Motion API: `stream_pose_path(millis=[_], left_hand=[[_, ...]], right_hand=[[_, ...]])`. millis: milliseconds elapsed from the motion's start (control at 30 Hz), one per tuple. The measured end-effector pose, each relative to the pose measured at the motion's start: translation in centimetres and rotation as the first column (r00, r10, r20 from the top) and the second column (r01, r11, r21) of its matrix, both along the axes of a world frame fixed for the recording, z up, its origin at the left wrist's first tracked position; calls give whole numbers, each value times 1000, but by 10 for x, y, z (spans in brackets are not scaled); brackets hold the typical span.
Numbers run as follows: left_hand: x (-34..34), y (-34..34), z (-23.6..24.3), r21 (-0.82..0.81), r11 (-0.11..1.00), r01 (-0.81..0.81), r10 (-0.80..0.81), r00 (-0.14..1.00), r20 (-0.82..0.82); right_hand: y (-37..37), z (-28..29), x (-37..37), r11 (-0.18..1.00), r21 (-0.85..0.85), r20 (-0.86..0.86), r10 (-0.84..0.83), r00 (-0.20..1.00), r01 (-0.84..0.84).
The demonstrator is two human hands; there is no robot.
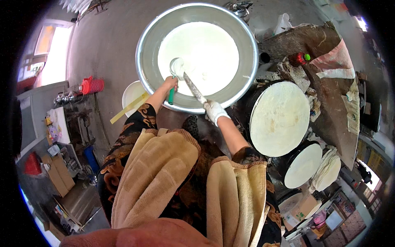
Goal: The person pours batter onto a hot griddle using a ladle and spreads it into a thin circle with a wooden spreader. They flip the crepe with a spatula and stack the finished product onto a pile. The process is repeated continuously in a commercial kitchen setting.
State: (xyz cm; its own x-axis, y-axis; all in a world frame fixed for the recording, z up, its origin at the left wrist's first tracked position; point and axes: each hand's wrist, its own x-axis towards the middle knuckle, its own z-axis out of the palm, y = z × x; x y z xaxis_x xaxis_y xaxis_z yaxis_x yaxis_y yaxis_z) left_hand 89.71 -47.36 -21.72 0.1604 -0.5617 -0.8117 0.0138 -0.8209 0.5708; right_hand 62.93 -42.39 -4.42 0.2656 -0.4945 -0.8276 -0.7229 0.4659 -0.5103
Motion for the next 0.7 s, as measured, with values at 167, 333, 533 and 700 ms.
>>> stream_pose_path(millis=[167, 333, 533, 700], left_hand=[[-32, -3, 34, -85, 975, -204, 163, 923, -348], [-54, -26, 217, -459, 867, -196, -35, 893, -448], [-50, -23, 444, -797, 603, 21, -229, 962, -148], [-21, -31, 524, -910, 354, 217, -119, 975, 186]], right_hand=[[45, -12, -3, 946, -31, 210, -309, 928, 322], [48, 71, -10, 843, -26, 459, -467, 756, 537], [31, 189, -49, 758, -261, 689, -288, 665, 598], [30, 236, -93, 781, -188, 800, -230, 554, 595]])
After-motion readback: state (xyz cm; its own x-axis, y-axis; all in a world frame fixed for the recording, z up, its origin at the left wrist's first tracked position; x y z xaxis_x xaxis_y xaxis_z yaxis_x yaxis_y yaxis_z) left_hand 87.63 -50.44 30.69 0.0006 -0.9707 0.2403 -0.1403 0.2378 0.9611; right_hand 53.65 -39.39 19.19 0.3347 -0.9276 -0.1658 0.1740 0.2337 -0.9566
